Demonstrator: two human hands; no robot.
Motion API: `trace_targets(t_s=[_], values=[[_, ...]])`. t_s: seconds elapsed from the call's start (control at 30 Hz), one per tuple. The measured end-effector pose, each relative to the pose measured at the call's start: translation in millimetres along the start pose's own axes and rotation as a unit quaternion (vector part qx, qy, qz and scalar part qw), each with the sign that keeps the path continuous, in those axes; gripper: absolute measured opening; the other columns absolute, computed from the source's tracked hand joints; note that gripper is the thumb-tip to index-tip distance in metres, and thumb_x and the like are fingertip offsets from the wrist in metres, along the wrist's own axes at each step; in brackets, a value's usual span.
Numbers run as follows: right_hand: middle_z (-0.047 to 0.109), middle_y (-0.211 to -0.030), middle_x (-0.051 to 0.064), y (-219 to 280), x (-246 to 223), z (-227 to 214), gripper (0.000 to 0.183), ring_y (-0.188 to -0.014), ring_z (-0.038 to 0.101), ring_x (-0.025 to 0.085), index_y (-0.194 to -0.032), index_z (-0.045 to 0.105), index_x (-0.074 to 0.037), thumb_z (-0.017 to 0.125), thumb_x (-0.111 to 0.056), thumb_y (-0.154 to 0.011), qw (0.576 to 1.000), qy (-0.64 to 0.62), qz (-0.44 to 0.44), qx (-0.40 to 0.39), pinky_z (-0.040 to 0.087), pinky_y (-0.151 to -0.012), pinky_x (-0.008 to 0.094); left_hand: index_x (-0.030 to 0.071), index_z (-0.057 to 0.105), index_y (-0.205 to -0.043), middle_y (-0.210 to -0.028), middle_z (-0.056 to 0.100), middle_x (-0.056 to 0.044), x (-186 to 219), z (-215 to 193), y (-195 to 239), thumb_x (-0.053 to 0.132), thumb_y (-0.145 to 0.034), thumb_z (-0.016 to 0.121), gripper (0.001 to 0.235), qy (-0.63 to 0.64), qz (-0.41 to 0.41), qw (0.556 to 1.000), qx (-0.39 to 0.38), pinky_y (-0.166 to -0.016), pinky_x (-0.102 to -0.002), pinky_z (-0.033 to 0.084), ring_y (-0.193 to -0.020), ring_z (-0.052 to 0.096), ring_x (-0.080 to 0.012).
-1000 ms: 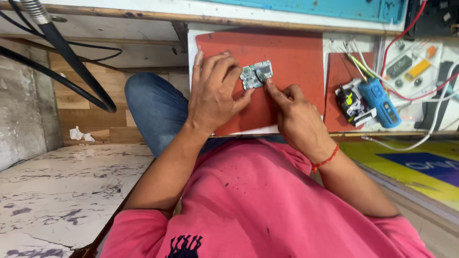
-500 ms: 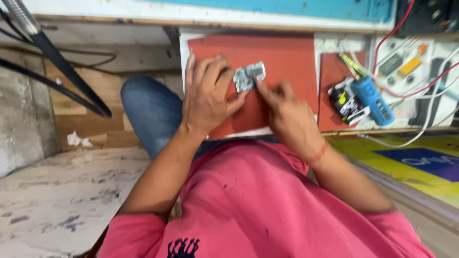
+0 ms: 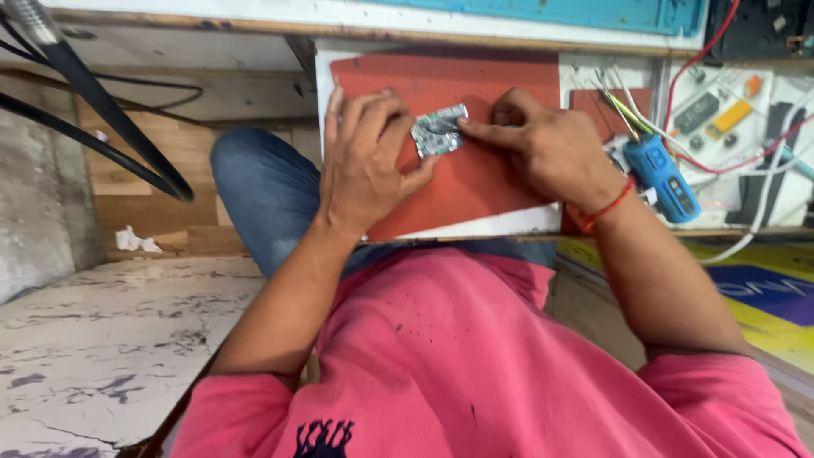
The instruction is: The person cleans a small electronic component on a red mat using a toothbrush and a hot air gun. They repeatedly scrub the component with the toothbrush and then use the hot air gun to blow away debris.
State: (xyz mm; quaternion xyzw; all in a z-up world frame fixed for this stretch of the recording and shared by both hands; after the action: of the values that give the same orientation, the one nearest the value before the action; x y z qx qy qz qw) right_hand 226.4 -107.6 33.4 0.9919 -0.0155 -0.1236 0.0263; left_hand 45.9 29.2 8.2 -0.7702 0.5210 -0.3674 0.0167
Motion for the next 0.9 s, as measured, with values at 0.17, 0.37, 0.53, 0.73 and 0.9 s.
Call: trace_targets(t_s=[0.17, 0.37, 0.53, 0.73, 0.9], values=[[0.066, -0.116, 0.005, -13, -5, -10, 0.054, -0.082, 0.069, 0.025, -0.136, 0.072, -0.032, 0.061, -0.008, -0.089, 0.999, 0.008, -0.024, -0.02, 0.055, -0.067, 0.038, 0.004, 0.073, -0.111, -0.119, 0.061, -0.007, 4, -4, 3, 0.03, -0.078, 0.09, 0.045, 0.013, -0.006, 1.0, -0.01, -0.12, -0.061, 0.029, -0.123, 0.057, -0.0286], [0.066, -0.116, 0.003, -7, 14, 3, 0.057, -0.077, 0.068, 0.025, -0.135, 0.072, -0.036, 0.06, -0.009, -0.087, 0.999, -0.002, 0.007, -0.051, 0.055, -0.068, 0.039, 0.005, 0.073, -0.11, -0.12, 0.061, -0.007, 4, -4, 5, 0.03, -0.08, 0.09, 0.043, 0.006, -0.003, 1.0, -0.005, -0.121, -0.059, 0.029, -0.124, 0.057, -0.0278], [0.066, -0.111, 0.001, -7, 15, -3, 0.067, -0.078, 0.069, 0.022, -0.139, 0.07, -0.037, 0.058, -0.004, -0.082, 0.993, 0.071, -0.001, -0.09, 0.053, -0.058, 0.037, 0.004, 0.073, -0.109, -0.119, 0.062, -0.007, 1, -3, -4, 0.031, -0.078, 0.09, 0.044, 0.004, -0.001, 1.0, 0.01, -0.12, -0.059, 0.03, -0.122, 0.058, -0.0273], [0.067, -0.115, 0.001, -5, -7, -8, 0.066, -0.087, 0.07, 0.021, -0.139, 0.07, -0.034, 0.057, -0.003, -0.082, 0.998, 0.061, 0.014, -0.02, 0.055, -0.062, 0.036, 0.003, 0.073, -0.106, -0.117, 0.062, -0.007, 1, -6, -3, 0.031, -0.075, 0.09, 0.045, 0.01, -0.006, 1.0, 0.005, -0.118, -0.06, 0.029, -0.12, 0.058, -0.028], [0.067, -0.115, 0.003, 4, -1, 0, 0.055, -0.078, 0.069, 0.025, -0.135, 0.071, -0.036, 0.06, -0.008, -0.089, 0.996, 0.06, 0.049, -0.047, 0.054, -0.058, 0.04, 0.003, 0.074, -0.106, -0.117, 0.062, -0.006, 4, -3, 2, 0.03, -0.076, 0.091, 0.044, 0.005, -0.008, 1.0, -0.001, -0.118, -0.06, 0.031, -0.117, 0.058, -0.0275]])
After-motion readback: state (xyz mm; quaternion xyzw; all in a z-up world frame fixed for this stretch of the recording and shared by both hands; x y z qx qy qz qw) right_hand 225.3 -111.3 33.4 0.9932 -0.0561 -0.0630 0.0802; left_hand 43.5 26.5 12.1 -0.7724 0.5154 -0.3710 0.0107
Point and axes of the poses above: each hand's wrist, its own y-axis away from the middle knuckle, its own z-axis out of the palm, x = y × z, the point moved 6 cm from there along -y, towards the middle knuckle
